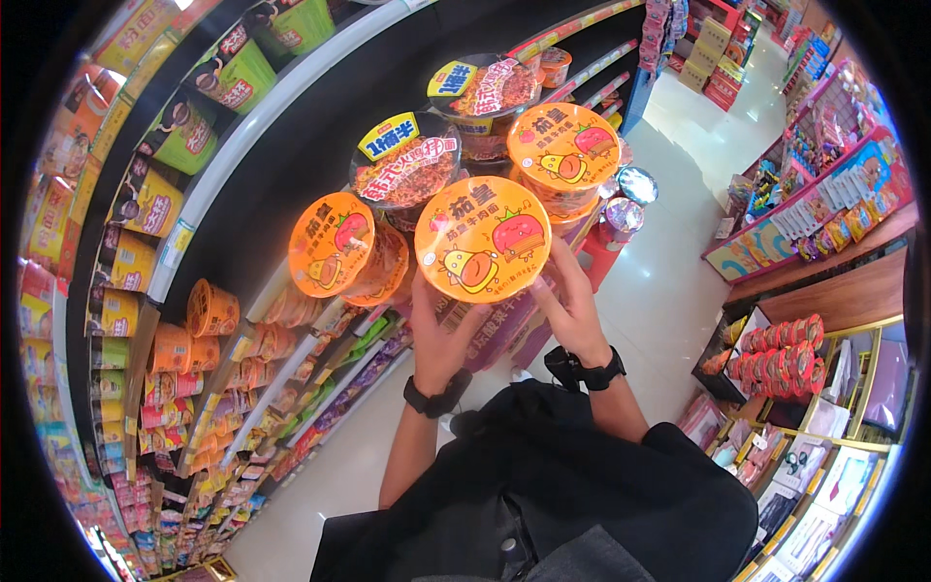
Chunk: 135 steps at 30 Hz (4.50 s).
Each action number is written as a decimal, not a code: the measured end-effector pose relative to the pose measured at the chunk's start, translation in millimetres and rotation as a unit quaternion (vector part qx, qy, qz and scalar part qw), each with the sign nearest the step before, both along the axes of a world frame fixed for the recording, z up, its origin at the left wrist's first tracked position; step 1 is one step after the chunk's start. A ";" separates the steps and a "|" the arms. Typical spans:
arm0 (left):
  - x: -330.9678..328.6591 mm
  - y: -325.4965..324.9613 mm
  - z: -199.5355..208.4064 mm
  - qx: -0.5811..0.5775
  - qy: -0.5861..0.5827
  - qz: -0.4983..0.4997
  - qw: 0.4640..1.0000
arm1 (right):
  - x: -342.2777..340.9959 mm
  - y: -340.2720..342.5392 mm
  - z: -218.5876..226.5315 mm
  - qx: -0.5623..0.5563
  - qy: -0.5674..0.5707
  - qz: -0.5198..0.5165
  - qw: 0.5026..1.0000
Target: Organizing and stocking instant noodle bowls on supermarket shelves.
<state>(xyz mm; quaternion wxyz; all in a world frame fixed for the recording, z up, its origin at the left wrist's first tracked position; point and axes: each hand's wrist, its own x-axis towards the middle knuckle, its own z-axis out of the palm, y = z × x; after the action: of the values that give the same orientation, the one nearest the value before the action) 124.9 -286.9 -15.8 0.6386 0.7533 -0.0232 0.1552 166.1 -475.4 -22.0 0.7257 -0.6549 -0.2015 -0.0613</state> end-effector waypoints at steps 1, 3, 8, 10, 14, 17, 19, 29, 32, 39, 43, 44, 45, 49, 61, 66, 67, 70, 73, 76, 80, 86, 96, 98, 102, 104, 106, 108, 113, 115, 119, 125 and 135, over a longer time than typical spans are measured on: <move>1.6 -1.3 -1.1 0.001 0.001 0.003 1.000 | 1.5 -0.8 -0.6 0.001 0.001 0.003 1.000; 4.7 -3.6 -4.2 -0.010 -0.005 0.005 1.000 | 4.9 -1.2 -0.7 0.017 0.014 0.009 1.000; 7.2 -5.0 -8.1 0.009 -0.005 0.026 1.000 | 13.6 -8.5 -4.1 -0.019 0.005 0.023 1.000; 6.5 -5.8 -9.5 0.021 0.000 0.037 0.999 | 14.6 -10.4 -4.4 -0.031 0.001 0.023 0.999; 6.0 -4.1 -12.2 0.030 0.005 0.042 0.999 | 14.2 -14.0 -0.5 -0.014 0.012 0.027 0.999; 5.7 -4.9 -9.5 0.065 0.005 0.042 0.997 | 10.0 -16.5 3.7 -0.006 0.022 0.024 0.999; 7.0 -6.9 -7.0 0.072 0.005 0.042 0.996 | 10.6 -19.9 2.2 -0.012 0.024 0.019 0.999; 7.8 -9.7 -4.9 0.072 0.005 0.026 0.997 | 41.0 -32.4 -16.1 -0.036 -0.012 -0.183 0.982; 9.2 -9.9 -7.2 0.068 -0.005 0.024 0.997 | 39.9 -27.1 -10.4 -0.047 -0.025 -0.189 0.980; 3.2 -11.6 4.5 0.043 -0.017 0.021 0.999 | 38.1 -24.8 -23.4 -0.034 0.020 -0.184 0.982; -2.8 -6.2 -9.5 0.077 -0.042 0.020 0.996 | 25.7 -33.3 -17.5 -0.014 -0.001 -0.234 0.972; -6.4 -6.0 -9.6 0.092 -0.040 0.025 0.995 | 21.5 -35.0 -10.0 -0.028 -0.025 -0.257 0.966; -13.5 -3.7 -6.5 0.108 -0.038 0.032 0.993 | 16.8 -34.5 0.7 -0.039 -0.049 -0.279 0.958; -38.4 11.2 1.1 0.059 -0.003 0.022 0.998 | -8.9 -22.8 31.4 -0.069 -0.072 -0.285 0.953; -119.4 122.3 -7.4 0.031 -0.008 0.100 0.995 | -46.6 105.2 71.3 -0.054 -0.209 -0.202 0.955; -163.9 187.5 -10.7 0.022 -0.017 0.170 0.985 | -66.1 173.8 76.9 -0.061 -0.227 -0.155 0.959; -173.4 200.0 -11.8 0.019 -0.020 0.172 0.985 | -72.3 188.0 76.9 -0.059 -0.203 -0.129 0.969; -195.5 235.6 -22.7 0.037 -0.016 0.229 0.973 | -88.5 232.2 68.6 -0.054 -0.185 -0.066 0.979; -211.2 268.2 -20.5 0.010 -0.011 0.248 0.969 | -103.2 272.3 62.5 -0.067 -0.164 -0.032 0.984; -217.7 299.2 -23.2 0.003 -0.009 0.262 0.965 | -117.1 313.7 60.9 -0.042 -0.110 0.031 0.993; -216.6 332.6 -30.3 -0.036 -0.044 0.308 0.950 | -117.6 351.7 55.7 -0.127 -0.105 0.073 0.984; -197.7 378.1 -35.6 -0.013 -0.001 0.337 0.941 | -89.4 400.0 39.3 -0.169 -0.080 0.116 0.975; -136.3 449.4 -14.8 0.121 0.057 0.371 0.919 | -23.5 489.7 7.9 -0.110 -0.069 0.221 0.967; -123.7 459.1 -11.7 0.104 0.063 0.378 0.918 | -11.7 505.3 10.3 -0.110 -0.069 0.233 0.964; -100.7 472.3 -16.4 0.074 0.065 0.384 0.918 | 12.9 536.6 -1.7 -0.119 -0.077 0.254 0.957; -94.9 478.7 -20.9 0.085 0.054 0.385 0.917 | 16.9 549.2 -6.5 -0.125 -0.067 0.257 0.956; -91.1 484.5 -21.1 0.050 0.052 0.376 0.924 | 19.7 557.1 -10.9 -0.142 -0.083 0.278 0.946; -88.1 489.3 -23.3 0.024 0.039 0.357 0.933 | 19.2 562.4 -13.2 -0.142 -0.085 0.280 0.946; -86.9 486.7 -23.7 0.074 0.007 0.346 0.935 | 21.4 558.2 -15.9 -0.097 -0.011 0.300 0.949; -84.5 479.3 -14.0 0.077 0.006 0.341 0.937 | 21.3 550.2 -14.1 -0.086 0.013 0.291 0.953; -85.2 466.1 -3.0 0.095 -0.014 0.330 0.939 | 17.3 532.2 -9.0 -0.032 0.065 0.258 0.963; -116.3 469.7 -11.3 0.087 -0.117 0.324 0.935 | -2.3 495.7 3.1 -0.001 -0.054 0.283 0.958; -184.2 421.7 -9.8 -0.130 0.010 0.103 0.986 | -92.1 418.3 0.0 0.009 0.039 0.328 0.944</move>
<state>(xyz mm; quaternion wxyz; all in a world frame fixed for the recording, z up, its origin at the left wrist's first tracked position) -59.4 134.8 -25.6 0.7120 0.6637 0.0810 0.2145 74.0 -57.2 -22.0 0.7190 -0.5479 -0.3758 0.2040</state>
